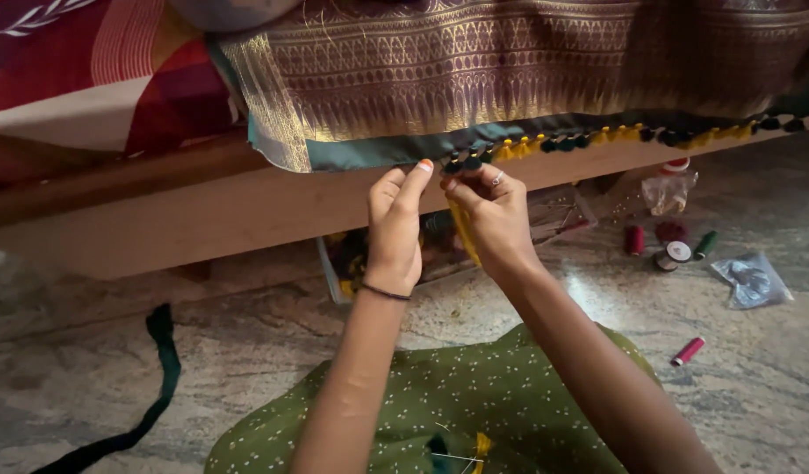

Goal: Attaching and tying decorative tassels and ribbons to the border of a saree.

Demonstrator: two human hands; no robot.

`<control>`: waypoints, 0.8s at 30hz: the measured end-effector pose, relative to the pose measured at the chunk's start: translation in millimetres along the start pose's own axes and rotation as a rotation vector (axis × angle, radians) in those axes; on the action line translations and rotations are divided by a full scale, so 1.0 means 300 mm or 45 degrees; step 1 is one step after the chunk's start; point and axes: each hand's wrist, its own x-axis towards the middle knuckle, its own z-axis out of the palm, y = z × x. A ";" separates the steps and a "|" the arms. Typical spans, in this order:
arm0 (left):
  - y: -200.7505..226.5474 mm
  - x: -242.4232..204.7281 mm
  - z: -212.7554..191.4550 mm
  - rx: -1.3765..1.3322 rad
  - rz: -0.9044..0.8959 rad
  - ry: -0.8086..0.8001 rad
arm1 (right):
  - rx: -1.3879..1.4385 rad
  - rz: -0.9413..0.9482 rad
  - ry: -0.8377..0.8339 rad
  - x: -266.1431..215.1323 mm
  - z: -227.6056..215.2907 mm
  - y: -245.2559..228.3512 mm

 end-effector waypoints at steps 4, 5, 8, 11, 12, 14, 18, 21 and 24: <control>-0.029 0.009 -0.009 -0.045 0.020 0.002 | 0.060 0.086 0.006 -0.005 0.006 -0.006; -0.014 0.002 0.001 -0.043 0.017 0.008 | 0.061 0.091 0.004 0.002 0.003 0.012; 0.026 -0.017 0.029 -0.044 0.013 -0.019 | 0.095 -0.008 -0.041 0.011 -0.008 0.052; 0.010 -0.010 0.019 -0.068 -0.012 -0.023 | 0.098 -0.148 -0.082 0.014 -0.010 0.052; -0.025 -0.002 -0.006 -0.071 0.023 -0.042 | 0.090 -0.138 -0.074 0.011 -0.009 0.050; -0.048 0.005 -0.022 -0.073 0.061 -0.061 | 0.084 -0.130 -0.066 0.010 -0.004 0.042; -0.015 0.000 0.006 -0.075 0.031 -0.036 | 0.088 -0.108 -0.053 0.005 0.007 0.018; 0.001 -0.005 0.021 -0.095 0.036 -0.035 | 0.094 -0.095 -0.051 0.008 0.005 0.016; -0.022 0.000 0.007 -0.072 0.050 -0.004 | 0.090 -0.099 -0.053 0.003 0.001 0.018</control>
